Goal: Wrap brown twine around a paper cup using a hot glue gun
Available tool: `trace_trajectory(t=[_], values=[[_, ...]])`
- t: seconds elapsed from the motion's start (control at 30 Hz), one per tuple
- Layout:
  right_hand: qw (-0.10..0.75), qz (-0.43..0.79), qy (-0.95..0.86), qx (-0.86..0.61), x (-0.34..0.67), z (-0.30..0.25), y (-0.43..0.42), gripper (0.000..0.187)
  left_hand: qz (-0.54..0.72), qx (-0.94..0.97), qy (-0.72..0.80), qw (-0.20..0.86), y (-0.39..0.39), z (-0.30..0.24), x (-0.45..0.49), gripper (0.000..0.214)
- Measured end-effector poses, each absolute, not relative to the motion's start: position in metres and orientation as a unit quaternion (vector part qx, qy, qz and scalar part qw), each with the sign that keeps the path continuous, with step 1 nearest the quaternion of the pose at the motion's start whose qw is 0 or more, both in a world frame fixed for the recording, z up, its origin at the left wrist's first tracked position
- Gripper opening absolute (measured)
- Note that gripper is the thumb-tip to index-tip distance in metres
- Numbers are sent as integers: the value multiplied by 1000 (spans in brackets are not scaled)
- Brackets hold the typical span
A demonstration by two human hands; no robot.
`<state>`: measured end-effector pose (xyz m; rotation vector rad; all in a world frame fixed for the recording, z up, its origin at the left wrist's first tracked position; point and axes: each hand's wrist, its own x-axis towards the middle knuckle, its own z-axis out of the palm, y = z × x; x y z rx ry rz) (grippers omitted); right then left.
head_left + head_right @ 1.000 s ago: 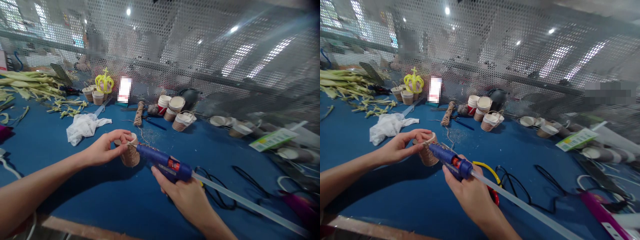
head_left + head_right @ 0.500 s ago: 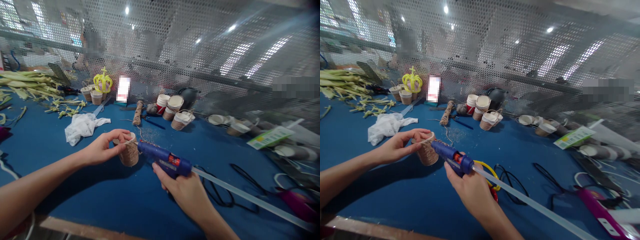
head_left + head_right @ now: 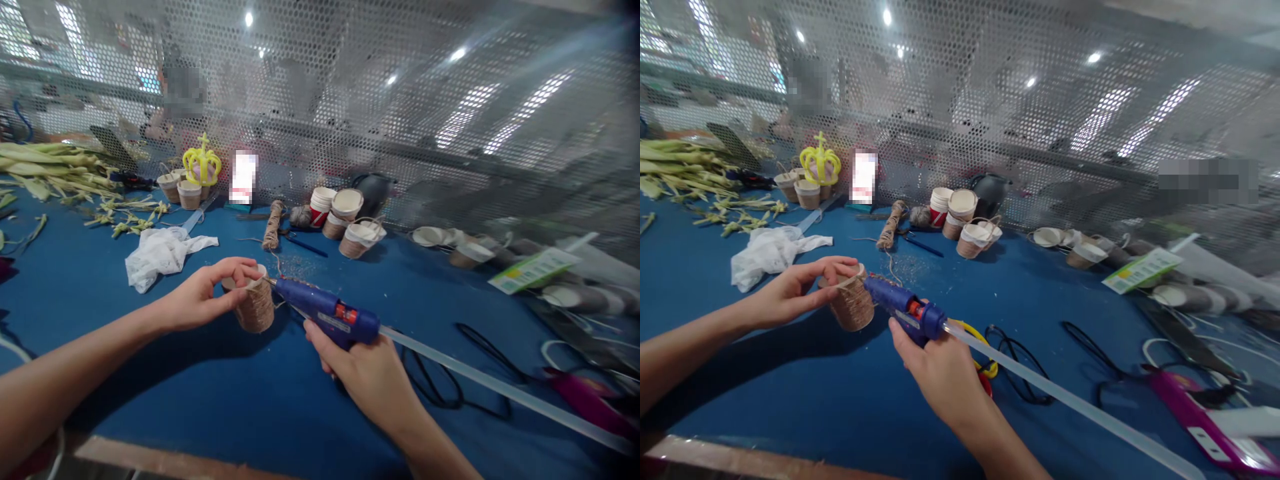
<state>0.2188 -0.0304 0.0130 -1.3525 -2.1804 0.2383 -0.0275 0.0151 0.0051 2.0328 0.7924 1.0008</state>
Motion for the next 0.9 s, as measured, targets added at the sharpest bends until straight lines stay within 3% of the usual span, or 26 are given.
trace_trajectory(t=[0.33, 0.47, 0.77, 0.9], values=[[254, 125, -809, -515, 215, 17, -36, 33, 387, 793, 301, 362, 16, 4, -28, 13], [253, 80, -825, -499, 216, 15, -34, 35, 385, 794, 303, 361, 16, 5, -28, 14], [152, -77, -905, -390, 221, 19, -36, 46, 385, 792, 301, 366, 16, 5, -29, 14], [190, -44, -882, -428, 219, 13, -34, 38, 384, 794, 300, 364, 15, 5, -29, 15]])
